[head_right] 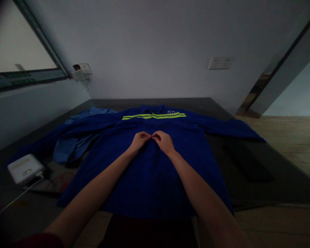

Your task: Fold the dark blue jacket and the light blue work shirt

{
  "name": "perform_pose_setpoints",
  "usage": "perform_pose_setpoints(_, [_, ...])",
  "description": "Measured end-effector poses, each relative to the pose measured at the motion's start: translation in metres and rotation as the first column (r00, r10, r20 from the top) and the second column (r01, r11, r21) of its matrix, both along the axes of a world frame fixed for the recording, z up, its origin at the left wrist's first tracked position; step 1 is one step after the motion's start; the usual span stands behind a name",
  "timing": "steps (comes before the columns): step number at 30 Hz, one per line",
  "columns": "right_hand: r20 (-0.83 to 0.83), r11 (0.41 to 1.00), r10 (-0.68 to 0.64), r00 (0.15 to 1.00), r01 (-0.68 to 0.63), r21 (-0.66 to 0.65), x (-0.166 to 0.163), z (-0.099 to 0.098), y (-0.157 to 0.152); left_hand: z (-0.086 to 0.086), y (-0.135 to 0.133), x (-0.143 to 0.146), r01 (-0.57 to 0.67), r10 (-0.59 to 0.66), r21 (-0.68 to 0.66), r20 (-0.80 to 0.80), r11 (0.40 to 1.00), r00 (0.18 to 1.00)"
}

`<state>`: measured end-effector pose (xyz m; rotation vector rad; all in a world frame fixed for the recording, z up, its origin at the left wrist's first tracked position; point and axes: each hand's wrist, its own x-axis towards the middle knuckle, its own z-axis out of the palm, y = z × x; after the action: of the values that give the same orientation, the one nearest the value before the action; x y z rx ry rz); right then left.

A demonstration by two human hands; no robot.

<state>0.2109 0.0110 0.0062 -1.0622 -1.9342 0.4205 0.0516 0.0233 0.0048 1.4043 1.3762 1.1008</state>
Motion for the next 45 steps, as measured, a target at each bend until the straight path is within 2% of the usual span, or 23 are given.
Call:
perform_pose_setpoints(8, [-0.078,0.996,-0.082,0.994,0.084,0.017,-0.003,0.001,0.001,0.006,-0.005,0.003,0.029,-0.016,-0.076,0.165,0.997,0.986])
perform_pose_setpoints(15, [-0.193,0.988,-0.135,0.972,0.117,-0.104,0.0,-0.002,0.006,0.012,-0.007,0.002,0.112,-0.085,-0.118,0.215,0.987,0.973])
perform_pose_setpoints(17, [-0.24,0.982,-0.143,0.96,0.108,-0.152,0.0,-0.004,0.008,0.01,-0.007,0.002,0.103,-0.086,-0.101,0.159,0.99,0.984])
perform_pose_setpoints(20, [-0.311,0.96,-0.165,0.936,0.08,-0.27,-0.001,-0.008,0.01,0.007,-0.008,0.002,0.103,-0.103,0.001,-0.048,0.995,0.994])
perform_pose_setpoints(23, [-0.364,0.925,-0.194,0.911,0.046,-0.376,-0.002,-0.011,0.011,0.006,-0.011,0.002,0.124,-0.082,0.147,-0.265,0.981,0.961])
perform_pose_setpoints(26, [-0.382,0.912,-0.189,0.905,0.019,-0.409,-0.003,-0.012,0.011,0.006,-0.014,0.002,0.116,-0.035,0.212,-0.353,0.97,0.935])
perform_pose_setpoints(29, [-0.393,0.907,-0.163,0.905,-0.02,-0.42,-0.003,-0.011,0.011,0.006,-0.013,0.003,0.099,-0.041,0.178,-0.304,0.979,0.952])
perform_pose_setpoints(32, [-0.403,0.91,-0.141,0.904,-0.041,-0.412,-0.002,-0.01,0.011,0.005,-0.01,0.004,0.086,-0.065,0.108,-0.19,0.99,0.98])
perform_pose_setpoints(38, [-0.38,0.923,-0.152,0.912,-0.007,-0.385,0.0,-0.013,0.012,0.004,-0.01,0.006,0.16,-0.158,-0.028,0.062,0.987,0.985])
perform_pose_setpoints(41, [-0.339,0.925,-0.144,0.93,0.005,-0.381,-0.001,-0.014,0.011,0.006,-0.012,0.006,0.218,-0.214,-0.076,0.052,0.973,0.975])
perform_pose_setpoints(45, [-0.263,0.943,-0.149,0.953,0.056,-0.329,-0.003,-0.008,0.005,0.01,-0.016,0.004,0.245,-0.245,-0.013,-0.137,0.969,0.96])
